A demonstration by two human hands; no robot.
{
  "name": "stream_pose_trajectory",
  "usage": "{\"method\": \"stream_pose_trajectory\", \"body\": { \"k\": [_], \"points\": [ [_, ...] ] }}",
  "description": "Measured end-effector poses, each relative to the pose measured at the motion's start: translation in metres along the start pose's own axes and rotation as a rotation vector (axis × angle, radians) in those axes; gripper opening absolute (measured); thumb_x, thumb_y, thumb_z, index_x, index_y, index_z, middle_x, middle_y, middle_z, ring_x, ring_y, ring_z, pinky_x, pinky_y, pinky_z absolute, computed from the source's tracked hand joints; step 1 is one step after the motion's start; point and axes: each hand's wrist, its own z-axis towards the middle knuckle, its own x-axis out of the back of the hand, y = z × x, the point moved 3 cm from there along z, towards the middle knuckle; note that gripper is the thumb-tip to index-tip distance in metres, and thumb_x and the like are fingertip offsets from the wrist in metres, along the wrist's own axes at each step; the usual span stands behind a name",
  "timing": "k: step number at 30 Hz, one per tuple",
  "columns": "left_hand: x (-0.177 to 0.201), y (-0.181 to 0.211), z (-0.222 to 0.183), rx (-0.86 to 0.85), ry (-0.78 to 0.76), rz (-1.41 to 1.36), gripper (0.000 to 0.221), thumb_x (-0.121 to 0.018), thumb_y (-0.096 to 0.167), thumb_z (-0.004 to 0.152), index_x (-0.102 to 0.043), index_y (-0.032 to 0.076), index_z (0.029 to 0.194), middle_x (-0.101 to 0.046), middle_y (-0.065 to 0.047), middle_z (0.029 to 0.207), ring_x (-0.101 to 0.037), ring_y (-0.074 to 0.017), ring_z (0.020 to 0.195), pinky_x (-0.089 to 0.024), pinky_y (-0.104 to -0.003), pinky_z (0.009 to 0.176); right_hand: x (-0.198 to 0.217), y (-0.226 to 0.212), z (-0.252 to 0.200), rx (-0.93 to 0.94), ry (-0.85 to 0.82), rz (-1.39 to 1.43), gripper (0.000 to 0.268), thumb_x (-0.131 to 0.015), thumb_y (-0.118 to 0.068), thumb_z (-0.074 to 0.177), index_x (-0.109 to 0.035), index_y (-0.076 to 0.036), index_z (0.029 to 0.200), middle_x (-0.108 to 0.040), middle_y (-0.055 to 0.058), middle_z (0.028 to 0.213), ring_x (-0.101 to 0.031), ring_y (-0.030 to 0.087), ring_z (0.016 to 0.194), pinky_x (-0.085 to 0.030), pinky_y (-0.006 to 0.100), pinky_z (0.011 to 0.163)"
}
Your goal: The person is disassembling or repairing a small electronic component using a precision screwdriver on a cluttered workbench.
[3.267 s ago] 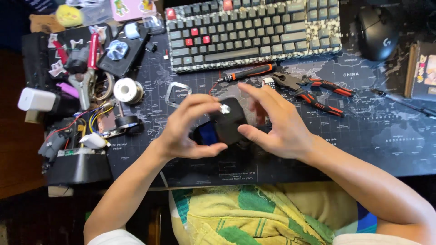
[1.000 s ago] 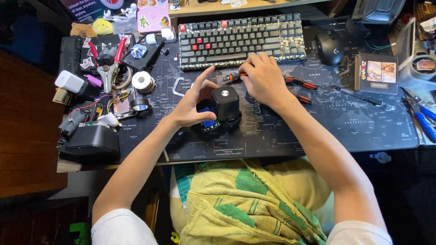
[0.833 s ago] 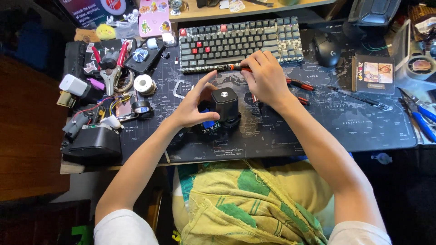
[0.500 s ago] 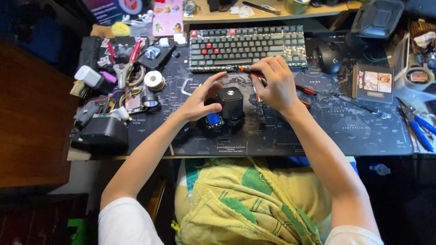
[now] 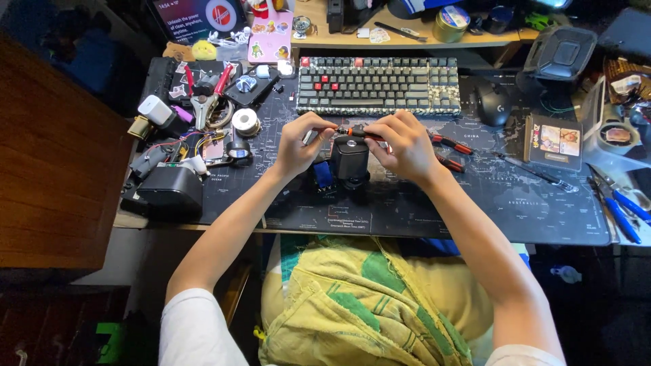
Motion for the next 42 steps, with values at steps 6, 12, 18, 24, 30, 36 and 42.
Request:
{"method": "stream_pose_trajectory", "body": {
  "k": [6, 12, 18, 24, 30, 36, 42],
  "points": [
    [0.0, -0.018, 0.018, -0.061, 0.053, 0.112, 0.007, -0.081, 0.005, 0.104, -0.083, 0.01, 0.1, -0.077, -0.004, 0.085, -0.074, -0.0211, 0.076, -0.061, -0.03, 0.072, 0.001, 0.009, 0.0, -0.024, 0.032, 0.002, 0.01, -0.084, -0.016, 0.1, -0.084, -0.012, 0.109, -0.078, 0.006, 0.094, -0.067, 0.028, 0.08, -0.058, 0.037, 0.076],
    [0.031, -0.065, 0.093, -0.079, 0.137, 0.399, 0.008, -0.077, 0.003, 0.106, -0.076, 0.006, 0.099, -0.072, -0.007, 0.089, -0.067, -0.0208, 0.076, -0.058, -0.029, 0.073, 0.026, 0.035, -0.007, -0.106, 0.044, -0.047, 0.009, -0.082, -0.009, 0.104, -0.08, -0.004, 0.111, -0.077, 0.011, 0.097, -0.069, 0.032, 0.087, -0.057, 0.04, 0.083],
    [0.043, -0.132, 0.141, -0.028, 0.141, 0.858, 0.014, -0.092, 0.017, 0.095, -0.08, 0.011, 0.093, -0.061, -0.004, 0.093, -0.06, -0.0281, 0.089, -0.049, -0.042, 0.074, 0.037, 0.046, -0.007, -0.188, 0.013, -0.034, 0.013, -0.079, -0.007, 0.106, -0.075, 0.002, 0.114, -0.077, 0.015, 0.105, -0.068, 0.032, 0.095, -0.054, 0.042, 0.09],
    [0.021, -0.16, 0.151, -0.031, 0.2, 1.069, 0.014, -0.092, 0.026, 0.093, -0.085, 0.014, 0.088, -0.055, -0.002, 0.092, -0.052, -0.0276, 0.091, -0.043, -0.043, 0.079, 0.042, 0.05, -0.009, -0.212, -0.004, -0.008, 0.013, -0.079, -0.007, 0.105, -0.075, 0.003, 0.113, -0.077, 0.017, 0.105, -0.069, 0.032, 0.095, -0.055, 0.041, 0.087],
    [0.013, -0.173, 0.149, -0.104, 0.254, 1.194, 0.014, -0.087, 0.032, 0.093, -0.089, 0.021, 0.083, -0.056, -0.001, 0.09, -0.05, -0.029, 0.091, -0.036, -0.048, 0.081, 0.04, 0.055, -0.011, -0.22, -0.006, -0.012, 0.015, -0.08, -0.009, 0.104, -0.076, 0.002, 0.114, -0.078, 0.017, 0.103, -0.071, 0.032, 0.094, -0.057, 0.041, 0.083],
    [0.013, -0.185, 0.152, 0.078, 0.151, 1.345, 0.015, -0.087, 0.039, 0.096, -0.092, 0.025, 0.094, -0.068, -0.003, 0.1, -0.055, -0.0319, 0.098, -0.038, -0.05, 0.086, 0.035, 0.061, -0.018, -0.251, -0.004, -0.018, 0.015, -0.08, -0.011, 0.103, -0.077, 0.0, 0.114, -0.078, 0.014, 0.103, -0.071, 0.028, 0.093, -0.058, 0.037, 0.084],
    [0.013, -0.185, 0.152, 0.074, 0.123, 1.44, 0.02, -0.089, 0.041, 0.096, -0.09, 0.022, 0.09, -0.073, -0.002, 0.094, -0.059, -0.0281, 0.092, -0.038, -0.046, 0.085, 0.036, 0.06, -0.018, -0.266, 0.0, -0.013, 0.014, -0.081, -0.01, 0.102, -0.078, -0.001, 0.113, -0.08, 0.012, 0.105, -0.073, 0.026, 0.096, -0.06, 0.036, 0.085]
  ]
}}
